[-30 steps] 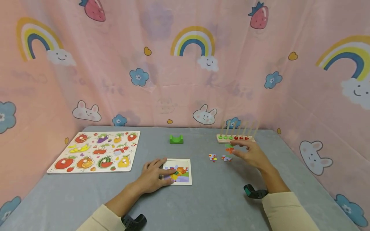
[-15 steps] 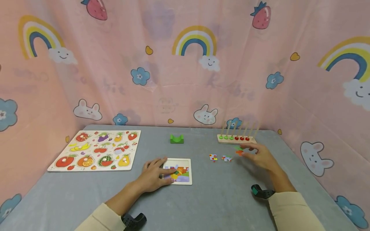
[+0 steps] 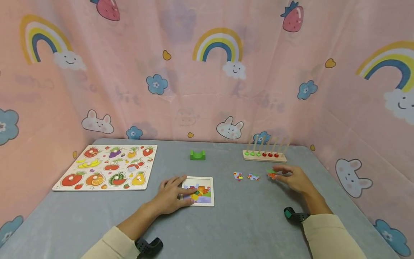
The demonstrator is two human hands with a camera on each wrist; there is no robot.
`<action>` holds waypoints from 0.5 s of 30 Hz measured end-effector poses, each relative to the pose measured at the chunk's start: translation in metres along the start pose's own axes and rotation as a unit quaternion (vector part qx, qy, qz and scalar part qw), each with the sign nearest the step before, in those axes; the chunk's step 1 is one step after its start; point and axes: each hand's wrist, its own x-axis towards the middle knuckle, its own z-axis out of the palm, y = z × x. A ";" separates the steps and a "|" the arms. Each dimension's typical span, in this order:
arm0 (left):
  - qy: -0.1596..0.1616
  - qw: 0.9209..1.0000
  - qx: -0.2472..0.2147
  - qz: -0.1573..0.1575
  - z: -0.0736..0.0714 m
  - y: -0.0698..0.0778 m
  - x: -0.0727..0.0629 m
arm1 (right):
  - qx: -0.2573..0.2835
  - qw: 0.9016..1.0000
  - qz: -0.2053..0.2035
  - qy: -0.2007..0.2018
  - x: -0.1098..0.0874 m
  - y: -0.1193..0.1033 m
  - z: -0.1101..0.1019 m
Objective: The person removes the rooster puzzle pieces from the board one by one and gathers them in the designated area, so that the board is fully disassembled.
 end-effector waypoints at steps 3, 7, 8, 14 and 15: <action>0.000 1.000 0.002 0.001 0.001 0.000 0.000 | 0.002 1.000 -0.008 0.001 0.000 0.004 0.002; 0.001 1.000 0.002 0.003 0.001 -0.001 0.000 | -0.006 1.000 -0.020 0.004 0.000 0.008 0.007; 0.001 1.000 0.001 0.004 0.001 -0.001 0.000 | -0.011 1.000 -0.020 0.005 0.001 0.009 0.009; 0.001 1.000 0.004 0.008 0.000 -0.001 0.000 | -0.039 0.999 -0.002 0.012 0.001 0.010 0.013; 0.000 1.000 0.004 0.007 0.000 0.000 0.000 | -0.038 0.999 0.003 0.011 0.001 0.009 0.013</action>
